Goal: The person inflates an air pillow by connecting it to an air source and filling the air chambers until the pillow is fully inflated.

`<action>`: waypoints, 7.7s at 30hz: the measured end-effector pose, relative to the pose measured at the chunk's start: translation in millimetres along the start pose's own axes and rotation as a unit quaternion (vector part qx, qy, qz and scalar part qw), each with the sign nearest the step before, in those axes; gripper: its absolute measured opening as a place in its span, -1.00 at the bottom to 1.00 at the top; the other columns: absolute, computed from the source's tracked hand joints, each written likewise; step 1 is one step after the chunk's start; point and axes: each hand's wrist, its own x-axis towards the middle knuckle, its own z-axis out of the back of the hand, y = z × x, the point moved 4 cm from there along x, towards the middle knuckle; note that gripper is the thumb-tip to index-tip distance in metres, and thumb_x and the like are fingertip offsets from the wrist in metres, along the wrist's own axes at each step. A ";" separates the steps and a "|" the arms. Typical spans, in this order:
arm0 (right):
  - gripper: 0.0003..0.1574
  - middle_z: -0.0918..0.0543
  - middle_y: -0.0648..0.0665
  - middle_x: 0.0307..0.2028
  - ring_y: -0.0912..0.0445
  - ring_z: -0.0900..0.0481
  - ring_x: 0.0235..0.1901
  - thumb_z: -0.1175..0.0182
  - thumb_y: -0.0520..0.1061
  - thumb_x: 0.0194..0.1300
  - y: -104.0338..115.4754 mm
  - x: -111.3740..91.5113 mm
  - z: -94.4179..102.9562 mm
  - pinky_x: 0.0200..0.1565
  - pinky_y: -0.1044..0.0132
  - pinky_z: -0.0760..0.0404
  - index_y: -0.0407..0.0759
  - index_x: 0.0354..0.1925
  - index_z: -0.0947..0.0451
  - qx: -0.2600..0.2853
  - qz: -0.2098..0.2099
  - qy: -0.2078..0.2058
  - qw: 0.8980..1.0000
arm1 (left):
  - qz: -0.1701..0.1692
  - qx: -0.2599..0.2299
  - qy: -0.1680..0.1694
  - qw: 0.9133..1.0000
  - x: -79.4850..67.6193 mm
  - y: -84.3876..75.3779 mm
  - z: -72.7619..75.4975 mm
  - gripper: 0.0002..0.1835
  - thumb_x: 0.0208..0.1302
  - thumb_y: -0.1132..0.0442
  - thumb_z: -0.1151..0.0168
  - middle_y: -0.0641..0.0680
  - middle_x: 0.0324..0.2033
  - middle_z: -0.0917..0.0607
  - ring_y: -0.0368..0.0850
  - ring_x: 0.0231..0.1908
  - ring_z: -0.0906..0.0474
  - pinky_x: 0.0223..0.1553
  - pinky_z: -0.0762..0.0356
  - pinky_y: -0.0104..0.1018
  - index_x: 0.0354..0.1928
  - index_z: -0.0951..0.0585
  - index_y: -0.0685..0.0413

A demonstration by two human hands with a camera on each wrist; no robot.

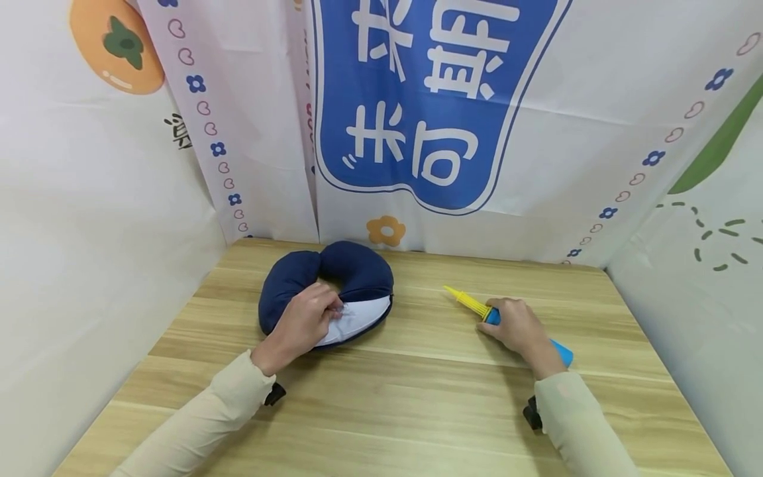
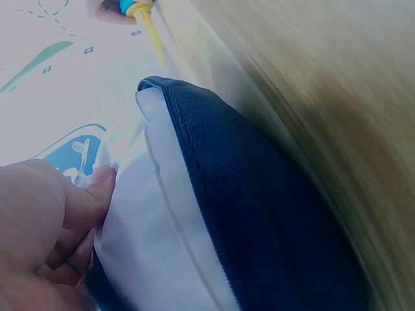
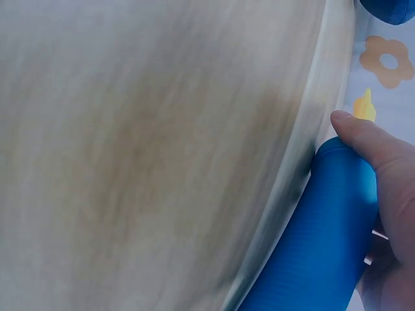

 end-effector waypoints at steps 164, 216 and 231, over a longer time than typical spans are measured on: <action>-0.91 -0.77 0.04 -0.41 0.27 -0.67 -0.40 -0.35 -0.12 0.20 241.0 21.2 -20.0 -0.36 0.50 -0.59 -0.12 -0.38 -0.71 0.214 0.137 -0.138 0.957 | -0.032 0.082 0.079 0.993 2.9 -4.3 1.5 -0.95 0.24 0.27 -0.31 0.04 -0.39 -0.55 -0.07 -0.32 -0.47 -0.24 -0.49 -0.27 -0.33 -0.62 0.07; -0.93 -0.73 0.06 -0.46 0.26 -0.61 -0.44 -0.29 -0.12 0.26 140.2 54.5 -38.0 -0.32 0.38 -0.60 -0.04 -0.38 -0.68 0.214 0.044 -0.031 0.975 | -0.082 0.143 0.045 0.985 -47.0 -34.4 3.8 -0.91 0.15 0.32 -0.29 -0.01 -0.41 -0.55 -0.08 -0.34 -0.43 -0.35 -0.41 -0.32 -0.30 -0.60 0.04; -0.89 -0.66 0.11 -0.57 0.35 -0.55 -0.58 -0.29 -0.21 0.21 161.4 24.8 -6.9 -0.48 0.47 -0.57 -0.08 -0.46 -0.65 0.193 0.120 -0.060 0.972 | -0.058 0.135 0.036 0.988 -41.6 -8.7 24.5 -0.79 0.02 0.38 -0.40 0.01 -0.37 -0.59 -0.05 -0.31 -0.45 -0.33 -0.40 -0.27 -0.28 -0.61 0.07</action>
